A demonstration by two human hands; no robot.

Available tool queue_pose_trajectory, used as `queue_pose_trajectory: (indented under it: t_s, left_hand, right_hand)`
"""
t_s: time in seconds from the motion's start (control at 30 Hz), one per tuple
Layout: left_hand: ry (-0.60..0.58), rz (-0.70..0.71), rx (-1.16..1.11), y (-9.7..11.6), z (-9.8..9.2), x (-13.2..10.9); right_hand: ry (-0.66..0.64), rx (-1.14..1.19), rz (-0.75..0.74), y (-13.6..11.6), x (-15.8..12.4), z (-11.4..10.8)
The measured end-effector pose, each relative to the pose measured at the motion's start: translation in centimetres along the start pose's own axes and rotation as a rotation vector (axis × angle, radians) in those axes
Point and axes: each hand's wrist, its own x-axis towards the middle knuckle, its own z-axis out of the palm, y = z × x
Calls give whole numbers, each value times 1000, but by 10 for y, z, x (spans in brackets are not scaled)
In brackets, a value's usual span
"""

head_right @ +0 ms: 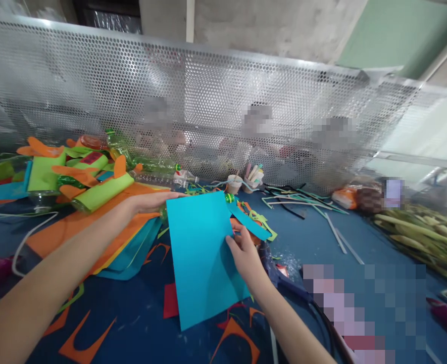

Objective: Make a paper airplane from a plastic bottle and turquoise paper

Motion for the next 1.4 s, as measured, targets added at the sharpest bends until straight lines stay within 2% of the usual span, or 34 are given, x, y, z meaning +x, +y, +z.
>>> queue_pose_trajectory:
  t_s: [0.1, 0.17, 0.57, 0.67, 0.77, 0.97, 1.03, 1.13, 1.17, 1.23, 1.3, 1.4]
  left_hand:
    - [-109, 44, -357, 1, 9, 1]
    - [-138, 17, -443, 1, 12, 3]
    - [-164, 16, -491, -21, 9, 6]
    - [-197, 48, -421, -17, 7, 3]
    - [-157, 52, -363, -9, 8, 1]
    - [-80, -45, -482, 2, 10, -2]
    - [-81, -60, -511, 4, 11, -3]
    - [-90, -52, -534, 7, 11, -3]
    - [-100, -48, -533, 8, 12, -4]
    - [-124, -46, -523, 11, 13, -4]
    - [-142, -45, -510, 14, 15, -6]
    - [-170, -35, -510, 23, 19, -10]
  right_hand:
    - [9, 3, 16, -2, -1, -2]
    - [3, -1, 20, -2, -1, -3]
    - [-8, -38, 17, -9, -4, -3]
    - [-11, -38, 18, -9, -5, -3]
    - [-10, -47, 14, -8, -6, -2]
    - [-5, -79, -19, 1, -3, -2]
    - [107, -173, -132, 2, -4, -3]
    - [348, -486, -428, -7, -8, -5]
    - [381, -595, -524, -13, -10, -5]
    - [338, -765, -698, -28, -15, -4]
    - [210, -913, -838, -43, -19, 0]
    - [104, -1089, -906, -57, -20, 7]
